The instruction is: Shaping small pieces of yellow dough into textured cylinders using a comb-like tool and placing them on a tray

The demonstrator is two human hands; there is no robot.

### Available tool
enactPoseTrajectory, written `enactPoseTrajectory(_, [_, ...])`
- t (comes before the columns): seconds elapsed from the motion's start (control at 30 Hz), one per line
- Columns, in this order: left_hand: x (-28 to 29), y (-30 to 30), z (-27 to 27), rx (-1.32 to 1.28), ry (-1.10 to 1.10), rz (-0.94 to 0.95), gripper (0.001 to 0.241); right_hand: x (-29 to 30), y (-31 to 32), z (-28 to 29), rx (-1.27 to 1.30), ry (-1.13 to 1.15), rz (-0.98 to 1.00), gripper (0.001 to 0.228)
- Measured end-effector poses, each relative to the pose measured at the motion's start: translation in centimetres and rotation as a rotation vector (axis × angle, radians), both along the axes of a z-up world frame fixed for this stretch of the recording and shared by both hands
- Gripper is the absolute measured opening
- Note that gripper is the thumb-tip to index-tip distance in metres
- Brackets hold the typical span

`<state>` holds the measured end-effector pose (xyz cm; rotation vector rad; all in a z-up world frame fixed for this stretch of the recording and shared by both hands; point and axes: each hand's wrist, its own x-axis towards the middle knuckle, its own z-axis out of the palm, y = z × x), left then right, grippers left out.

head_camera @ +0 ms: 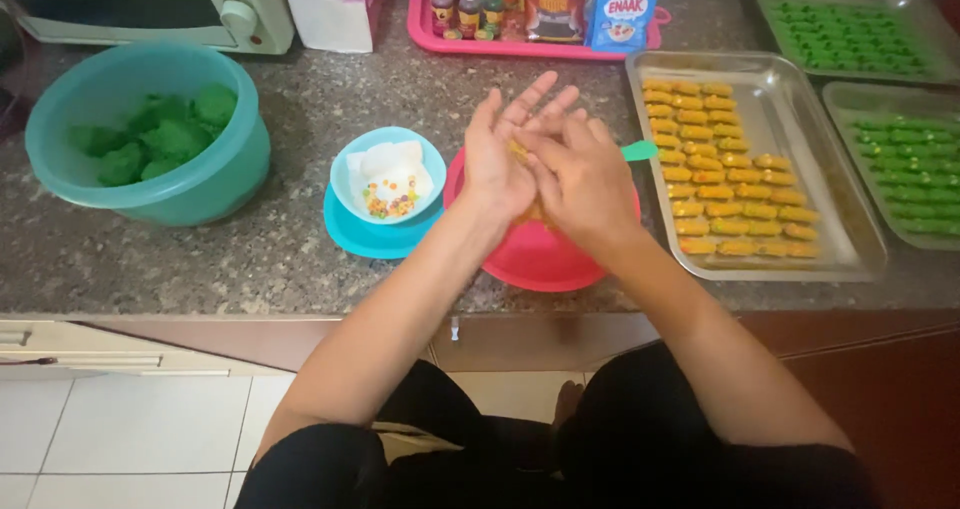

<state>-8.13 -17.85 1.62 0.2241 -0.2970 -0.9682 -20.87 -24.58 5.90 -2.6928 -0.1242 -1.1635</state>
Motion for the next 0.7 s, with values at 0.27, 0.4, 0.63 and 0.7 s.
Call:
enactPoseTrajectory(0.27, [0.5, 0.4, -1.2, -0.009, -0.145, -0.197, 0.072, -0.1, -1.6, 1.5, -0.106, 0.059, -0.008, 0.021])
enactPoseTrajectory(0.4, [-0.1, 0.8, -0.2, 0.056, -0.220, -0.141, 0.068, -0.8, -1.3, 2.0, -0.058, 0.048, 0.012, 0.028])
enactPoseTrajectory(0.63, [0.2, 2.2, 1.1, -0.109, -0.183, -0.194, 0.063, -1.0, -1.7, 2.2, -0.052, -0.015, 0.036, 0.030])
enactPoseTrajectory(0.7, [-0.1, 2.5, 1.0, -0.123, -0.190, -0.217, 0.067, -0.8, -1.6, 1.9, -0.038, -0.007, 0.049, 0.025])
